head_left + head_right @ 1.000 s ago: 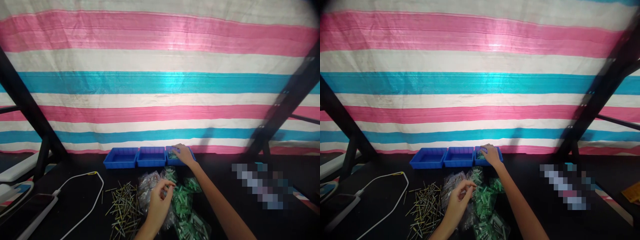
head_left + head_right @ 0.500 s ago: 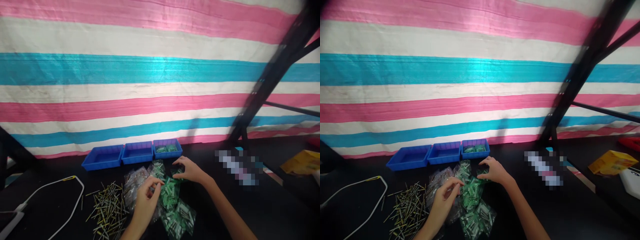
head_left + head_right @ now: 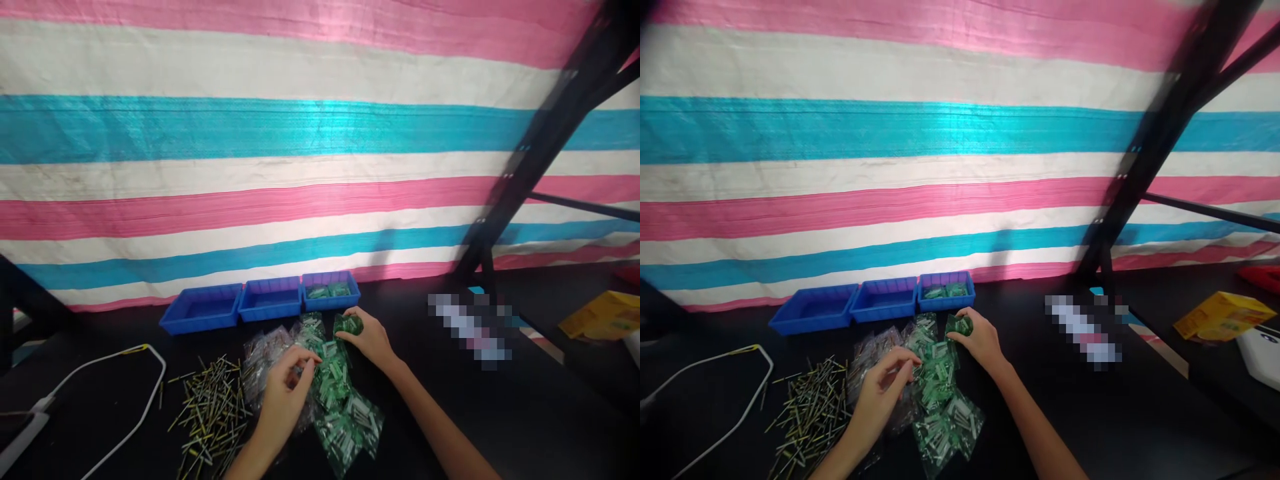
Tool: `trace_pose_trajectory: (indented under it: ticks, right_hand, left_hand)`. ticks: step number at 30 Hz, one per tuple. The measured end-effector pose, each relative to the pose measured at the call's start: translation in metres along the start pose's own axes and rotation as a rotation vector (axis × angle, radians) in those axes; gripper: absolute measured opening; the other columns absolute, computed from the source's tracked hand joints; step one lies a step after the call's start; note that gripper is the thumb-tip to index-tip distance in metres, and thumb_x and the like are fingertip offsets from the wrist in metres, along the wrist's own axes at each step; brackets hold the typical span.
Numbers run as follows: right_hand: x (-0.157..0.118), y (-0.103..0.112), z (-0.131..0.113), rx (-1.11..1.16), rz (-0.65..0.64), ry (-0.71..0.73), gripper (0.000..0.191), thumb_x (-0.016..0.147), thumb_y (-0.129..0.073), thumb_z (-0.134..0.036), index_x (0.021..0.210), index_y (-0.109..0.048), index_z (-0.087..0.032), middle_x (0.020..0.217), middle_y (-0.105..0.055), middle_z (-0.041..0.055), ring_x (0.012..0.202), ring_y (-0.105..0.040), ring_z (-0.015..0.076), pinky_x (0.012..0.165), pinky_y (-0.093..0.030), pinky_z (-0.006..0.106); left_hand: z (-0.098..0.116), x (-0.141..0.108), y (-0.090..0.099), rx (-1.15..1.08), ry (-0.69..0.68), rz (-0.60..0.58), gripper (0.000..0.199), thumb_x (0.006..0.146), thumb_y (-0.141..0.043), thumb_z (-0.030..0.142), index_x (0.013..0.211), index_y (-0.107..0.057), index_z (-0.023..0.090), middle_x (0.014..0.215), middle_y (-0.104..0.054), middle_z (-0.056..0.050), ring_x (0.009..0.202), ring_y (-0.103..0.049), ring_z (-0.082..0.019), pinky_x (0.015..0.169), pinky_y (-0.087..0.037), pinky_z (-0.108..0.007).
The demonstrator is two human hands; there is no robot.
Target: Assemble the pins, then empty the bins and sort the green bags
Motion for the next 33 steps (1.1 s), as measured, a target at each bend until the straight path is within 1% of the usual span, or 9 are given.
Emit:
trace_pose_trajectory:
  ticks: [3,7,11,14,16,19,22,27,33]
  right_hand:
    - [-0.001,0.006,-0.005,0.163,0.104,0.012,0.033,0.067,-0.07,-0.041,0.092,-0.058,-0.022,0.085,-0.061,0.0005,0.076,-0.057,0.0194,0.07,-0.043,0.03]
    - [-0.006,0.005,-0.013,0.486,0.153,-0.072,0.049,0.066,-0.072,-0.039,0.106,-0.05,-0.021,0.072,-0.054,-0.0021,0.055,-0.051,0.0142,0.05,-0.044,0.026]
    - [-0.016,-0.006,-0.04,0.665,0.058,-0.061,0.044,0.067,-0.073,-0.035,0.102,-0.05,-0.02,0.071,-0.056,-0.0016,0.063,-0.055,0.0154,0.056,-0.047,0.025]
    - [-0.026,-0.021,-0.063,0.726,-0.144,-0.007,0.028,0.074,-0.068,-0.034,0.092,-0.055,-0.018,0.08,-0.06,0.0018,0.071,-0.057,0.0156,0.061,-0.047,0.025]
    - [-0.033,-0.031,-0.071,0.751,-0.258,-0.006,0.026,0.078,-0.063,-0.035,0.096,-0.055,-0.018,0.078,-0.059,0.0017,0.065,-0.056,0.0136,0.051,-0.045,0.022]
    - [-0.038,-0.035,-0.071,0.746,-0.298,-0.028,0.031,0.081,-0.06,-0.036,0.106,-0.051,-0.02,0.078,-0.057,0.0018,0.06,-0.055,0.0128,0.04,-0.039,0.018]
    - [-0.036,-0.031,-0.07,0.702,-0.259,0.002,0.027,0.082,-0.06,-0.033,0.105,-0.052,-0.022,0.084,-0.059,0.0035,0.068,-0.058,0.0154,0.046,-0.044,0.02]
    - [-0.032,-0.016,-0.085,0.575,-0.167,0.234,0.008,0.079,-0.061,-0.027,0.079,-0.065,-0.021,0.103,-0.06,0.0077,0.096,-0.057,0.0226,0.068,-0.051,0.028]
    - [-0.022,-0.024,-0.073,0.519,-0.131,0.079,0.023,0.077,-0.063,-0.037,0.086,-0.064,-0.016,0.082,-0.066,0.0058,0.075,-0.062,0.0192,0.056,-0.05,0.025]
  left_hand:
    - [0.001,-0.001,0.001,0.003,0.005,0.005,0.024,0.083,-0.047,0.033,0.077,-0.063,0.017,0.077,-0.057,-0.005,0.064,-0.052,-0.014,0.047,-0.036,-0.02]
    - [-0.002,-0.001,0.002,-0.045,0.04,0.043,0.02,0.082,-0.049,0.033,0.089,-0.061,0.017,0.076,-0.057,-0.003,0.063,-0.05,-0.013,0.052,-0.04,-0.02]
    - [-0.01,0.001,0.007,-0.144,0.052,0.129,0.03,0.081,-0.053,0.035,0.107,-0.052,0.02,0.086,-0.054,-0.002,0.061,-0.047,-0.01,0.05,-0.039,-0.018]
    - [-0.017,0.003,0.009,-0.167,0.068,0.168,0.033,0.079,-0.056,0.037,0.108,-0.051,0.02,0.086,-0.052,-0.001,0.059,-0.047,-0.009,0.048,-0.037,-0.018]
    - [-0.019,0.004,0.009,-0.155,0.074,0.176,0.026,0.078,-0.057,0.037,0.095,-0.056,0.017,0.076,-0.052,0.001,0.057,-0.046,-0.009,0.048,-0.037,-0.018]
    - [-0.017,0.003,0.012,-0.118,0.057,0.188,0.019,0.077,-0.059,0.034,0.076,-0.059,0.015,0.063,-0.049,0.002,0.056,-0.044,-0.01,0.048,-0.034,-0.019]
    - [-0.009,0.002,0.017,-0.086,0.01,0.212,0.014,0.075,-0.062,0.028,0.079,-0.062,0.015,0.066,-0.054,0.001,0.058,-0.047,-0.01,0.048,-0.033,-0.019]
    - [0.002,0.002,0.027,-0.04,-0.118,0.218,0.009,0.075,-0.057,0.016,0.076,-0.067,0.017,0.091,-0.06,-0.005,0.064,-0.051,-0.011,0.049,-0.035,-0.019]
    - [-0.01,0.005,0.034,-0.064,-0.025,0.282,0.016,0.077,-0.06,0.028,0.088,-0.064,0.017,0.078,-0.062,-0.003,0.062,-0.051,-0.012,0.05,-0.039,-0.02]
Point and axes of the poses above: each hand's wrist, its own x-axis towards the middle knuckle, its own y-axis out of the back of the hand, z = x × y, the point moved 8 cm from there along x, towards the middle knuckle
